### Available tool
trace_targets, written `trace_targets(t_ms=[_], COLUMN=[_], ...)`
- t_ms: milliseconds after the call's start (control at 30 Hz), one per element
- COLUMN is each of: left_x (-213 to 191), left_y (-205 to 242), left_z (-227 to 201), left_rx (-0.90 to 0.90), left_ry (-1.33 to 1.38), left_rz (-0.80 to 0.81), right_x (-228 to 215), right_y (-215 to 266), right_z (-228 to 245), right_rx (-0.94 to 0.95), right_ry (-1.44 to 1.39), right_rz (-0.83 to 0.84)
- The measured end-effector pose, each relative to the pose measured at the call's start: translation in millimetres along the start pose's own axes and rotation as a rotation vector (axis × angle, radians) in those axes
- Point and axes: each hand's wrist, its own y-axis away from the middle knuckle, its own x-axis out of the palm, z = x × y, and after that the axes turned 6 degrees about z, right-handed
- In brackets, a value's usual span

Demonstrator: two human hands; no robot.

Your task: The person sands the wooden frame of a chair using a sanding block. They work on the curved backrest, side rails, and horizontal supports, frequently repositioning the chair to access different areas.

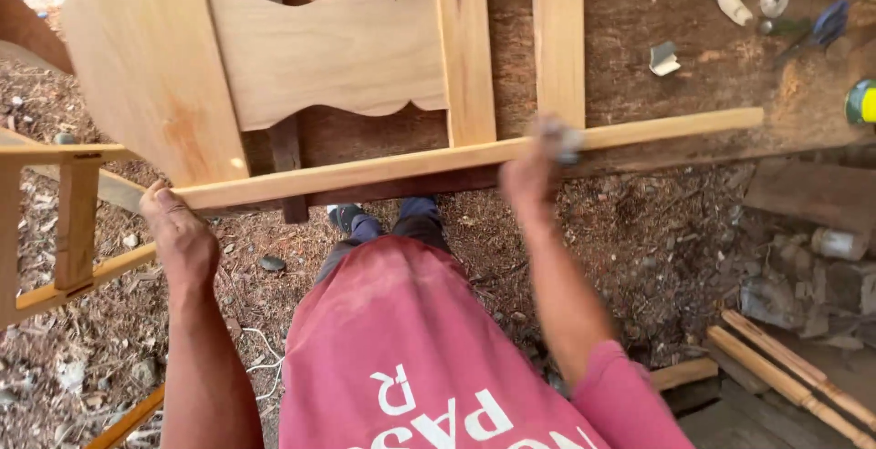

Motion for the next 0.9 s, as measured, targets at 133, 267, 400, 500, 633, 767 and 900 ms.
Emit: trace_targets(t_ms=[133,267,400,500,633,767,900], left_x=[4,0,4,4,21,84,176], left_y=[11,2,5,5,-2,6,36], left_z=[-15,17,-2,-3,-4,1,-30], left_rx=[-0.078,-0.048,-0.066,-0.077,0.137,0.498,0.671], left_ry=[-0.124,-0.132,-0.241,-0.222,-0.359,-1.066,-0.953], left_rz=[-0.051,-0.068,-0.101,-0.098,-0.188,-0.448,0.047], right_x=[135,140,39,-5,30,109,22], right_y=[55,52,-8,-56,21,54,-3], right_z=[10,-5,-90,-160,-10,-34,-74], right_rx=[-0.762,-0.921,-0.626,-0.175,0.11,-0.84,-0.559], right_ry=[0.128,0.194,0.32,0.43,-0.042,0.111,0.21], right_rz=[-0.119,0.137,-0.101,-0.109,0.064,0.074,-0.057])
